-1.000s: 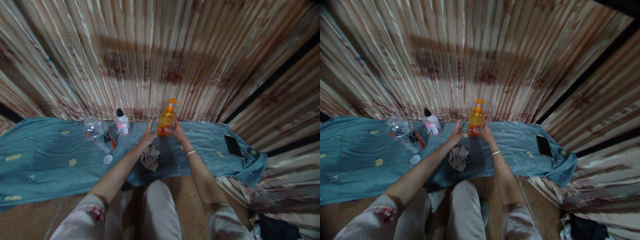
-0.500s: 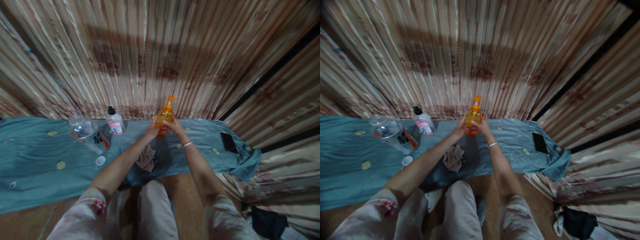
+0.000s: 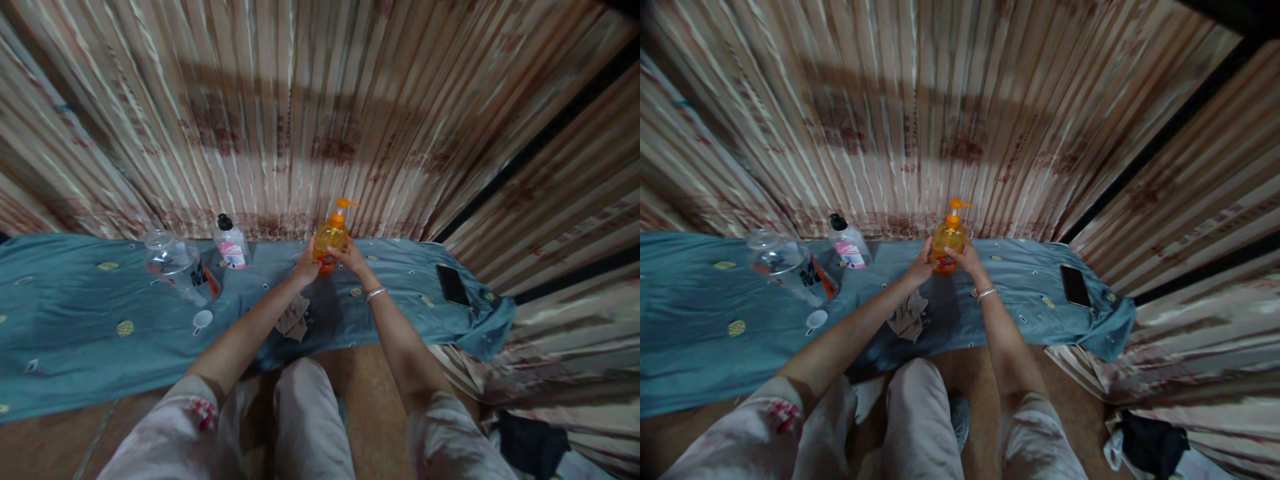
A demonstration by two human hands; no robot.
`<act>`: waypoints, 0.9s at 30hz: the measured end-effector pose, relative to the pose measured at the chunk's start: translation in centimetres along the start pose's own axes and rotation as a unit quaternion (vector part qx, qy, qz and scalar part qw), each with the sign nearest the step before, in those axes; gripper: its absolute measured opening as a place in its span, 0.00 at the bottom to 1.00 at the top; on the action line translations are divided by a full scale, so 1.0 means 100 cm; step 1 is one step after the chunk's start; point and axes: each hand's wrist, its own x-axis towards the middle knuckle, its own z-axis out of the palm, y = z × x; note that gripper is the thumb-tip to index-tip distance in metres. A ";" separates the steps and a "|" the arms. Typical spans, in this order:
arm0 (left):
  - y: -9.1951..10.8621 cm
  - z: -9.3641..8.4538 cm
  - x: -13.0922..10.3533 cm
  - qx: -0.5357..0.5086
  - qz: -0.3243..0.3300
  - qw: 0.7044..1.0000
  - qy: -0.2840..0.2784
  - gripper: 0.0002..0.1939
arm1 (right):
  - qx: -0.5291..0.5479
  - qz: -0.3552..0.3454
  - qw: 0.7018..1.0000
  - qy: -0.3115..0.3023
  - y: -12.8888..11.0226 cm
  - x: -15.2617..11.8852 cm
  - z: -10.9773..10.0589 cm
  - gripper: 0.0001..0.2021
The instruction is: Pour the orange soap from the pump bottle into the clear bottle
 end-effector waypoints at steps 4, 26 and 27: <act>0.012 -0.005 -0.023 0.104 -0.052 0.990 0.084 0.43 | -0.015 0.052 0.998 0.038 0.003 -0.018 -0.002 0.39; 0.043 -0.134 -0.096 0.218 0.003 0.919 0.327 0.46 | -0.001 -0.003 0.996 -0.092 -0.046 -0.046 0.192 0.37; 0.040 -0.139 -0.094 0.217 -0.002 0.917 0.333 0.47 | 0.002 -0.005 0.995 -0.098 -0.047 -0.036 0.200 0.38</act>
